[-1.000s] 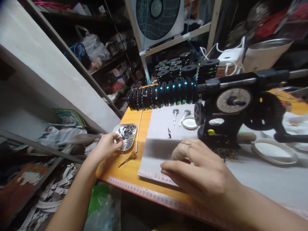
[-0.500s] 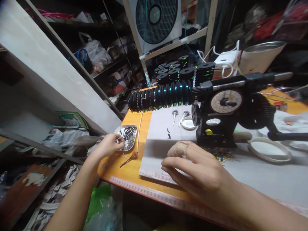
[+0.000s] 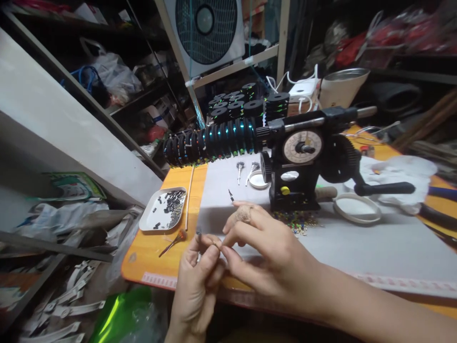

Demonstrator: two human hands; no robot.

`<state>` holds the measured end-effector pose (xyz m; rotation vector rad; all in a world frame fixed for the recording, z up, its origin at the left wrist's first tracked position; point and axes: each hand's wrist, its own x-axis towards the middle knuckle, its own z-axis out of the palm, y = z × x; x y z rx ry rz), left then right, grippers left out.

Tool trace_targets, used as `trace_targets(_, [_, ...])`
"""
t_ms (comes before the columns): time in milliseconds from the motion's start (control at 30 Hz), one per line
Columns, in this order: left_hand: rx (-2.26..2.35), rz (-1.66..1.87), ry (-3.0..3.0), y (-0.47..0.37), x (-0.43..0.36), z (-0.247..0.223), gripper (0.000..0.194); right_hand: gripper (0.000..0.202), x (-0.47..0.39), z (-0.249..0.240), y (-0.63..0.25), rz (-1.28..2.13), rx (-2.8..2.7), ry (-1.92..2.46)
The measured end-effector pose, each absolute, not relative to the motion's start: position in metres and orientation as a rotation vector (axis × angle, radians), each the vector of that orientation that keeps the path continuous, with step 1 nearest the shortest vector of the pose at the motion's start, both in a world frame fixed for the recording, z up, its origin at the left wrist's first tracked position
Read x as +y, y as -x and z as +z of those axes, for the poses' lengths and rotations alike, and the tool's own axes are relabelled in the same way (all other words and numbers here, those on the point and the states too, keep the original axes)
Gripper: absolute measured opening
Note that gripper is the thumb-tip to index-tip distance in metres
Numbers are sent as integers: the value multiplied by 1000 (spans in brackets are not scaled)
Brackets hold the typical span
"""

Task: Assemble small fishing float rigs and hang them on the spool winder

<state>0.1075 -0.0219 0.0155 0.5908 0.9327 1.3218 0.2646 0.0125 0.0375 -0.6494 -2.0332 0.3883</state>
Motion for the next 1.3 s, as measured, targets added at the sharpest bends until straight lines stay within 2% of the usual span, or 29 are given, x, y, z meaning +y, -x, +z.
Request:
trace_targets(367, [950, 1402, -365, -121, -28, 18, 38, 9, 11, 39, -265, 450, -2030, 630])
trace_targets(767, [922, 1380, -386, -120, -29, 17, 35, 10, 11, 40, -266, 441, -2032, 629])
trace_targets(1033, [1102, 1474, -459, -124, -32, 18, 36, 11, 13, 39, -268, 403, -2057, 650])
trace_targets(1167, [1271, 1568, -659, -124, -33, 18, 31, 22, 17, 41, -272, 502, -2093, 628])
trace_targets(1300, [1261, 1616, -700, -125, -34, 19, 31, 13, 18, 47, -274, 665, -2037, 636])
